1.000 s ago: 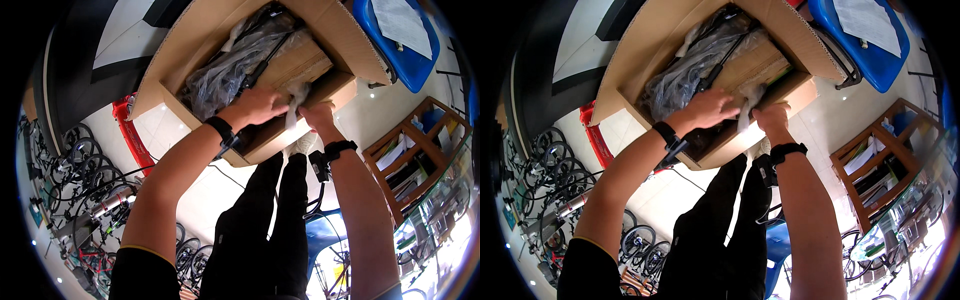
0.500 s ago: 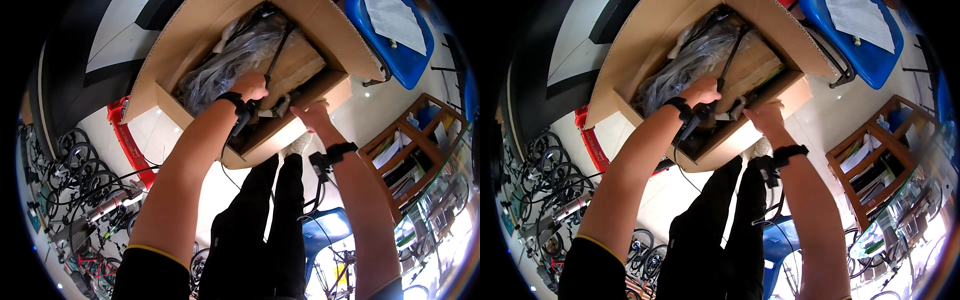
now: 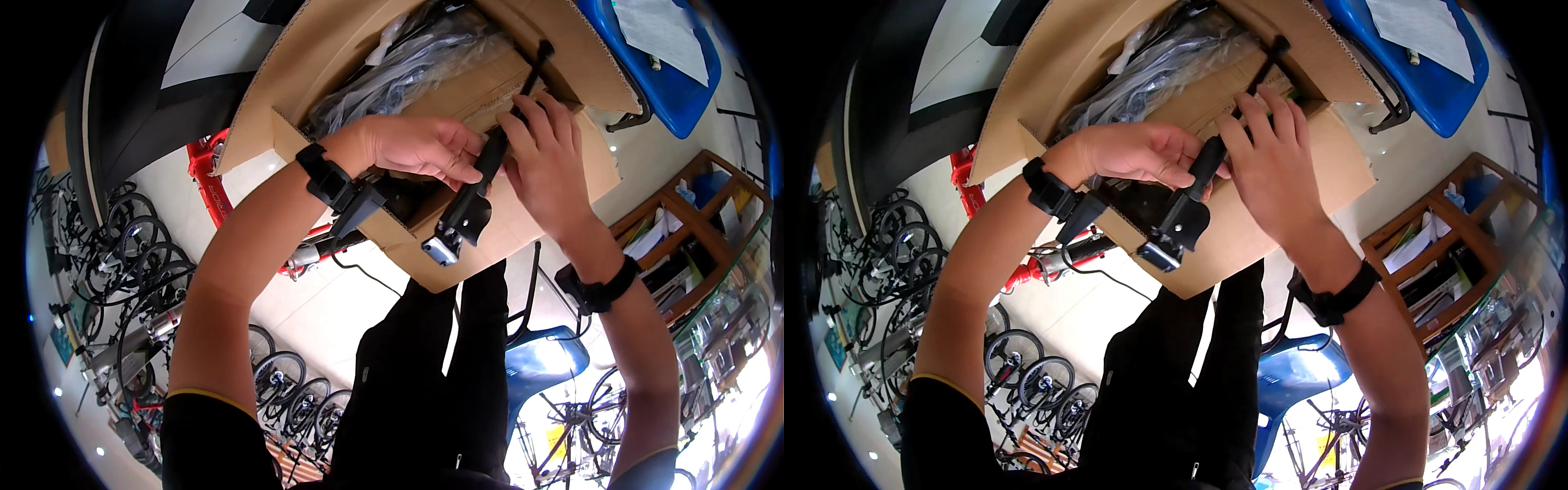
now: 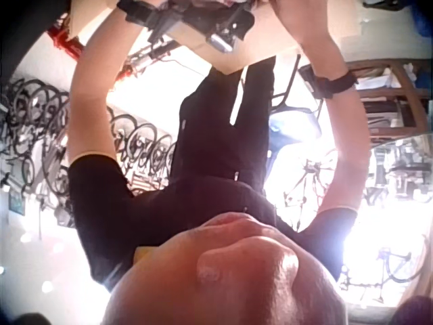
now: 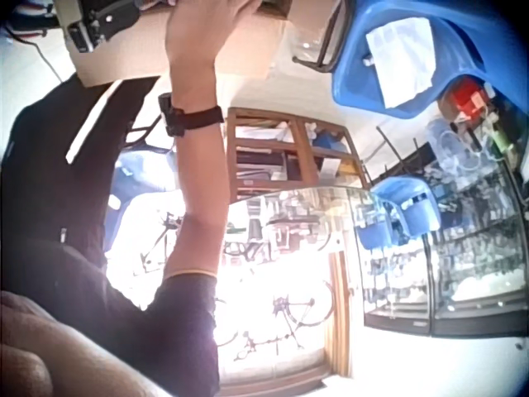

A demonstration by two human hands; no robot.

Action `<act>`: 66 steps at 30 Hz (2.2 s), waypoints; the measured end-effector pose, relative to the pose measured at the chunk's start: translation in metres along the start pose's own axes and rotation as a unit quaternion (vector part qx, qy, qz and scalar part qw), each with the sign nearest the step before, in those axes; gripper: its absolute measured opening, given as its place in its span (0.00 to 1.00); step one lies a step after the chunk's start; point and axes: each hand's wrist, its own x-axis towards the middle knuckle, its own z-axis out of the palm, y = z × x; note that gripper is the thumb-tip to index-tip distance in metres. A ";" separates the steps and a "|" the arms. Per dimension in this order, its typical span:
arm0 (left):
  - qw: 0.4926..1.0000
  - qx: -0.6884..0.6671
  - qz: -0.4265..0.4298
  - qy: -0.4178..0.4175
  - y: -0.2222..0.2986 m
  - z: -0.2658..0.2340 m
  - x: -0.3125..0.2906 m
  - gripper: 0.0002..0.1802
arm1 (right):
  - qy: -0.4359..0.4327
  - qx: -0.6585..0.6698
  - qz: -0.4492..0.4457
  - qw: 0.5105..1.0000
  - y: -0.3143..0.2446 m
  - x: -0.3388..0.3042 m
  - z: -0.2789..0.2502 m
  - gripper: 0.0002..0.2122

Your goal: The person organizes various packaged bicycle accessories by picking them up from a box and placing them onto display hooks on a wall in a bicycle shop.

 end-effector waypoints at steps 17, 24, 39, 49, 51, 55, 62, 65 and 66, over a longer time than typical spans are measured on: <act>0.432 0.677 -0.155 0.576 -0.056 -0.135 0.040 0.24 | -0.214 0.596 0.428 0.645 0.018 -0.095 0.002 0.11; 0.457 0.729 -0.175 0.479 -0.054 -0.167 0.030 0.17 | -0.233 0.691 0.498 0.471 -0.006 -0.079 0.005 0.17; 0.652 0.615 -0.186 0.403 -0.047 -0.120 0.053 0.25 | -0.145 0.694 0.535 0.460 -0.005 -0.081 0.008 0.15; 0.922 0.185 -0.185 0.287 -0.035 -0.090 0.009 0.33 | -0.160 0.689 0.537 0.460 0.005 -0.096 0.001 0.14; 0.963 0.087 -0.153 0.205 -0.042 -0.074 -0.005 0.25 | -0.146 0.676 0.537 0.482 -0.001 -0.095 0.001 0.12; 0.993 -0.039 -0.082 0.073 -0.049 -0.036 -0.015 0.26 | -0.117 0.668 0.529 0.510 0.000 -0.100 0.004 0.10; 0.997 -0.021 -0.062 0.028 -0.048 0.009 -0.020 0.30 | -0.015 0.474 0.429 0.768 0.010 -0.099 -0.004 0.10; 0.996 0.032 -0.082 0.032 -0.052 0.018 -0.018 0.28 | -0.110 0.248 0.288 0.918 0.019 -0.086 -0.030 0.08; 0.993 0.045 -0.107 0.024 -0.053 0.019 -0.016 0.27 | -0.110 0.248 0.288 0.919 0.022 -0.082 -0.032 0.08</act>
